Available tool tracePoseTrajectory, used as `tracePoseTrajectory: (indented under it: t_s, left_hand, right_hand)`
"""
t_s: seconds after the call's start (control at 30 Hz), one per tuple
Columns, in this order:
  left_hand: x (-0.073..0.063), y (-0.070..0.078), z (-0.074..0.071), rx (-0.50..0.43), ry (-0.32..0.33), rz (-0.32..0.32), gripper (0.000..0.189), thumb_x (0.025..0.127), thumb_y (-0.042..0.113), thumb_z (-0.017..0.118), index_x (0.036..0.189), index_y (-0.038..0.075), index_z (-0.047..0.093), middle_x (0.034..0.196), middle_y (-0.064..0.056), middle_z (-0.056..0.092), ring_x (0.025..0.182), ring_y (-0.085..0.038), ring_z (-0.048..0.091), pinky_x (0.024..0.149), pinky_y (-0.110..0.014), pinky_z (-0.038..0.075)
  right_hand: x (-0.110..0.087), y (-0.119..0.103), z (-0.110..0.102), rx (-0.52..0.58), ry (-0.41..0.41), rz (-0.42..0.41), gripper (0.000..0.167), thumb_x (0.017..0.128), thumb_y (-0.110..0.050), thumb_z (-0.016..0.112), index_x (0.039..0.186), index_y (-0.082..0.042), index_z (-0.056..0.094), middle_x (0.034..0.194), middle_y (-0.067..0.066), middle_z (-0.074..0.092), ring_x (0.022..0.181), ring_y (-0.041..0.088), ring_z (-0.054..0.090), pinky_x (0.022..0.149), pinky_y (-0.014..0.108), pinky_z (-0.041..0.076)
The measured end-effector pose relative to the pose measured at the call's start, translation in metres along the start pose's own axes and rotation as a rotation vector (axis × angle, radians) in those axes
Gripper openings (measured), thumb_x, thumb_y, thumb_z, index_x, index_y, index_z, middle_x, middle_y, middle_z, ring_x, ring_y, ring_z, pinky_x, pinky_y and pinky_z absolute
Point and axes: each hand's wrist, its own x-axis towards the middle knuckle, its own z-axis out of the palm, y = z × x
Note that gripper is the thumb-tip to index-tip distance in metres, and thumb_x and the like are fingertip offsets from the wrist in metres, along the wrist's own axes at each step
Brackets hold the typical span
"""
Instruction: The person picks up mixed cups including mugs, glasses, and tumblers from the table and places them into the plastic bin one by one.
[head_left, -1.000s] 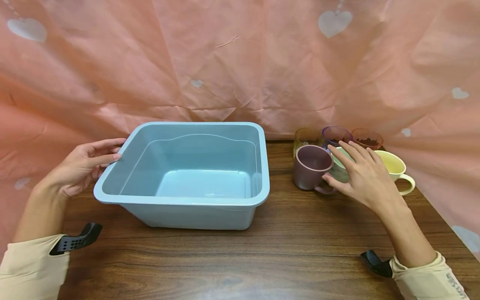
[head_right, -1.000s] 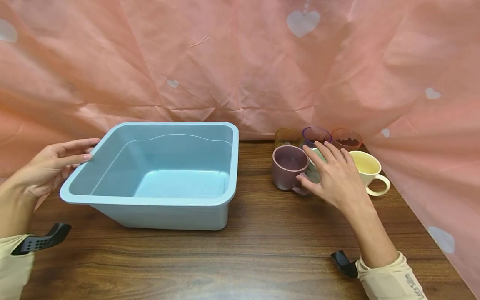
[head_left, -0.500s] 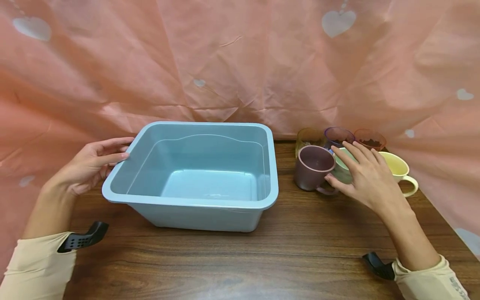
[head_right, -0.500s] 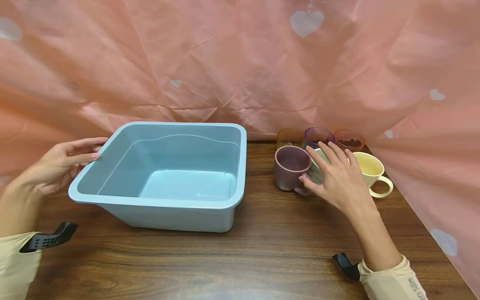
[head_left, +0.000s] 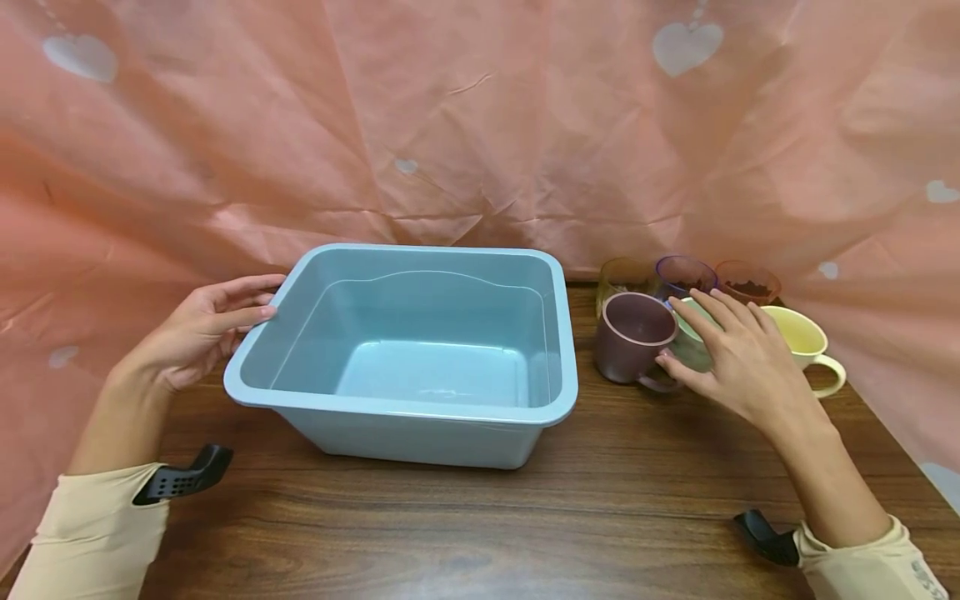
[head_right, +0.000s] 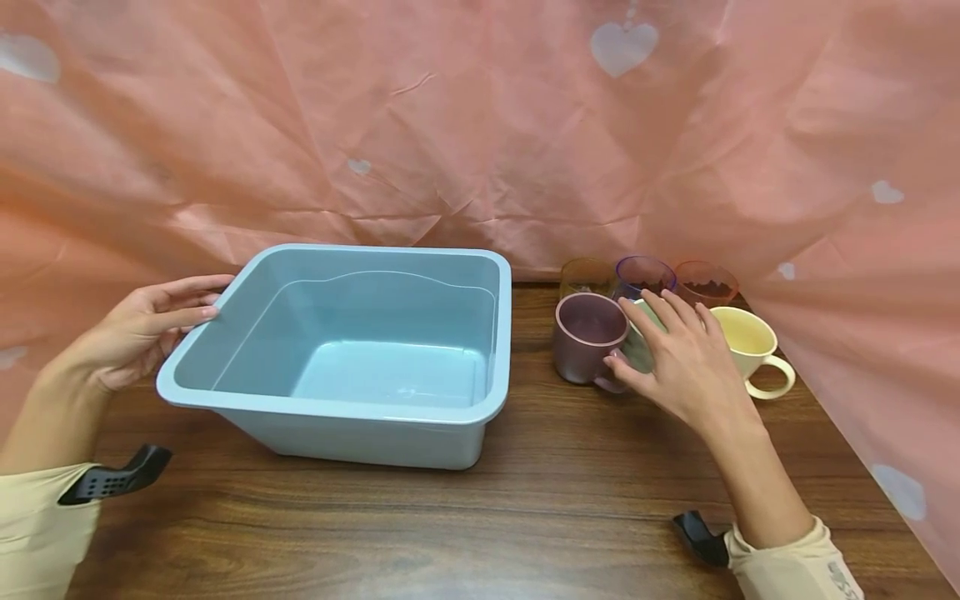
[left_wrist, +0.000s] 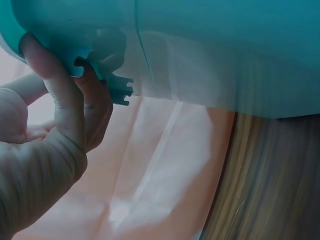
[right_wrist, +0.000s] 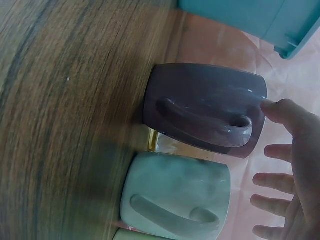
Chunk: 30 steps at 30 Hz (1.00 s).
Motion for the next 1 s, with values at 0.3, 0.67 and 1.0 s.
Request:
tracePoseTrajectory:
  t_s: [0.3,0.67,1.0]
  left_hand:
    - [0.003,-0.003,0.007,-0.048,-0.009,0.025,0.041,0.103,-0.011,0.052,0.136,0.011,0.064,0.108,-0.008,0.073,0.085,-0.019,0.075,0.068,-0.033,0.064]
    - [0.005,-0.003,0.016,-0.028,-0.022,0.030,0.042,0.103,-0.010,0.053,0.138,0.011,0.061,0.104,-0.009,0.073,0.081,-0.020,0.075,0.063,-0.034,0.064]
    - [0.009,-0.001,0.026,-0.010,-0.050,0.024,0.043,0.103,-0.010,0.054,0.142,0.010,0.055,0.105,-0.008,0.073,0.082,-0.019,0.074,0.062,-0.035,0.064]
  right_hand:
    - [0.001,0.000,-0.001,0.016,0.006,0.001,0.075,0.085,-0.051,0.073,0.145,-0.009,0.058,0.144,0.025,0.056,0.133,0.049,0.049,0.110,0.065,0.036]
    - [0.004,-0.001,-0.001,0.045,0.012,-0.001,0.077,0.083,-0.049,0.076,0.144,-0.005,0.058,0.142,0.024,0.058,0.125,0.049,0.055,0.106,0.064,0.040]
    - [0.003,-0.002,0.001,0.072,0.039,0.003,0.076,0.084,-0.050,0.076,0.143,-0.003,0.059,0.141,0.024,0.059,0.125,0.050,0.055,0.106,0.065,0.040]
